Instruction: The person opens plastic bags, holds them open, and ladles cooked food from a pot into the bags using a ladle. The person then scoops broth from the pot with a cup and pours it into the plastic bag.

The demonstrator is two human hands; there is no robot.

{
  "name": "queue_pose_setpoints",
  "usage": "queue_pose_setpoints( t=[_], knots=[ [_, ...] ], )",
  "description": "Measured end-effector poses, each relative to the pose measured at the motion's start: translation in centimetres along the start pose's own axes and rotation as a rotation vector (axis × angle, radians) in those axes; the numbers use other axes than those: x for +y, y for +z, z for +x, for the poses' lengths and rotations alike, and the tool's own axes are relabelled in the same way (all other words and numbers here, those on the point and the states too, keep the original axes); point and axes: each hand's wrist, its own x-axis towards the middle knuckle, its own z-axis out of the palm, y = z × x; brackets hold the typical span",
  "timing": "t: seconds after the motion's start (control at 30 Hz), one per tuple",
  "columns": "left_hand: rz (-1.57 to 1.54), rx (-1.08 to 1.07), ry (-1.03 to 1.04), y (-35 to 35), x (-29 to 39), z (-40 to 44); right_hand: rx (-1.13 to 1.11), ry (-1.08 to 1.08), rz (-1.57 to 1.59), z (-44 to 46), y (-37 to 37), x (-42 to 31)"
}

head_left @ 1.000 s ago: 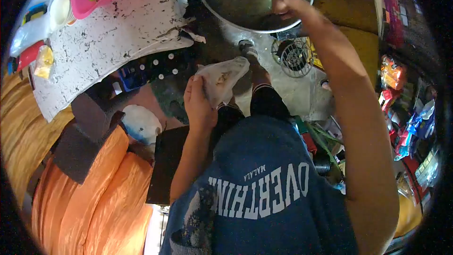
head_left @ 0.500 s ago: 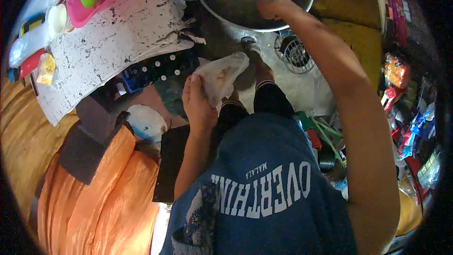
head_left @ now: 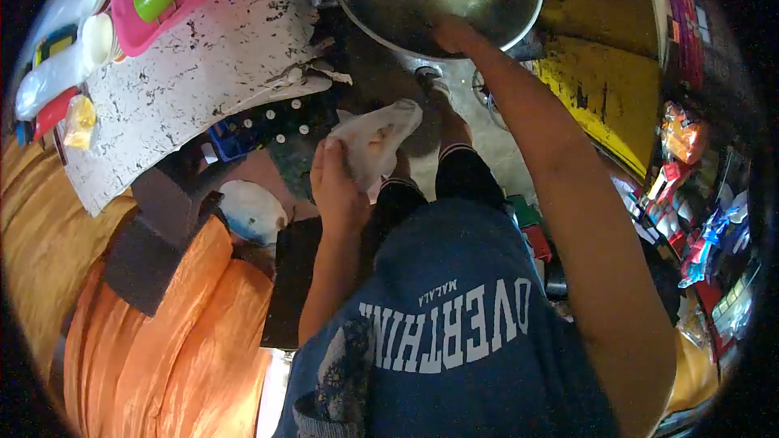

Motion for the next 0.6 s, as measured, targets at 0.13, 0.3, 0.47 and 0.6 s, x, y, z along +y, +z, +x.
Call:
queue_pose_setpoints(
  t=[0.13,0.3,0.47,0.6],
  knots=[
    [-0.729,0.042,-0.369,-0.3,-1.3,0.7,0.026,0.141,0.231,0.3,3.7,6.1],
    [-0.814,0.007,-0.357,-0.4,-0.3,0.6,-0.141,-0.421,-0.064,-2.0,-2.3,4.5],
    [-0.816,0.066,-0.418,-0.8,0.0,0.7,-0.380,0.261,0.384,-2.8,-6.8,0.5],
    [-0.821,0.016,-0.334,-1.2,-1.3,0.7,-0.170,-0.504,-0.262,-2.3,-1.8,6.4]
  ],
)
